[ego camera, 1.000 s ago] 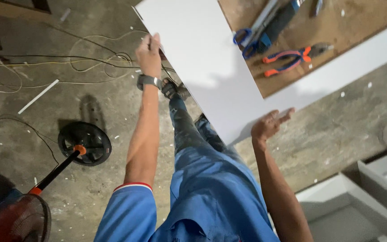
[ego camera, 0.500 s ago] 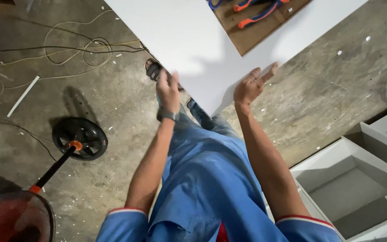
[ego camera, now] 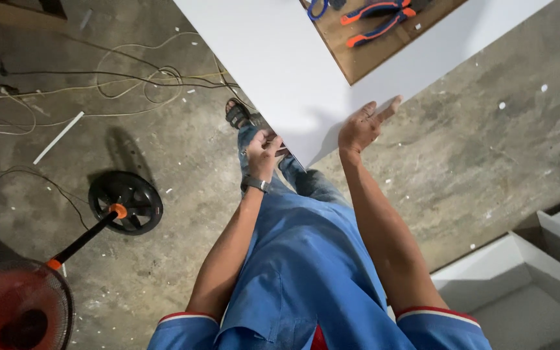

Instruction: Trimming and fitting a white plastic or wooden trim piece to a larger white panel in a workshop.

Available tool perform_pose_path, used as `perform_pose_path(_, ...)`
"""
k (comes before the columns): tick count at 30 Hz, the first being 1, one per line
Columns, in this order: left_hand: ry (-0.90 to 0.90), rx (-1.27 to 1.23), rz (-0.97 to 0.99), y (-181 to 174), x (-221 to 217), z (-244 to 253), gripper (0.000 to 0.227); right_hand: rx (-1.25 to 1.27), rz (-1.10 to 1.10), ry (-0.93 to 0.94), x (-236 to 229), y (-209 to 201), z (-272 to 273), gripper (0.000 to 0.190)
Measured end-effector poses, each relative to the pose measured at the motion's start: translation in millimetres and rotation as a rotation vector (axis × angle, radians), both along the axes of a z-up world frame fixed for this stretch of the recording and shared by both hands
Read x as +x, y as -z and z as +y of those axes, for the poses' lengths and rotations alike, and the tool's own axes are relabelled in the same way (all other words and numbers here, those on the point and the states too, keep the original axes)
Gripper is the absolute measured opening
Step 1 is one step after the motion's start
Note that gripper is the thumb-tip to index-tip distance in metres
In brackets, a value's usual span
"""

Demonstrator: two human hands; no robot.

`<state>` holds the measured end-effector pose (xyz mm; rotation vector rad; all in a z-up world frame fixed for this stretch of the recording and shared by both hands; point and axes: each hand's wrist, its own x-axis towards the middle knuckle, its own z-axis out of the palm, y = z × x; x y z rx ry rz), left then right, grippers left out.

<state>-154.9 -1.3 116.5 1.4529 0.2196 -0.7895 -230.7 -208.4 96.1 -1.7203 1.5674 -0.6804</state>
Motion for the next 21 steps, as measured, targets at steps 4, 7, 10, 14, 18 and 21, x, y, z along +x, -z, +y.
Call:
perform_pose_path(4, -0.008, -0.050, 0.050, 9.6, 9.3, 2.9, 0.025, -0.085, 0.066, -0.017, -3.2, 8.1, 1.0, 0.062)
perform_pose_path(7, 0.033, 0.060, -0.012, 20.9, 18.2, 6.1, 0.026, -0.069, 0.045, -0.005, -0.9, 7.7, -0.1, 0.061)
perform_pose_path(10, -0.014, -0.041, -0.011, 36.1, 26.4, 9.5, 0.032, -0.189, 0.037, -0.086, -19.1, 38.8, -6.8, 0.060)
perform_pose_path(14, -0.373, -0.174, 0.202, 83.3, 72.6, 49.8, 0.055, -0.161, 0.024, -0.094, -12.1, 21.2, -5.9, 0.061)
perform_pose_path(18, -0.891, -0.076, 0.177, 86.2, 169.5, 81.5, 0.057, 0.019, 0.074, -0.056, -1.5, -7.2, -4.8, 0.063)
perform_pose_path(21, -0.950, -0.104, 0.168, 67.5, 237.0, 92.0, 0.066, 0.006, 0.086, -0.108, -20.4, 19.5, -11.5, 0.062)
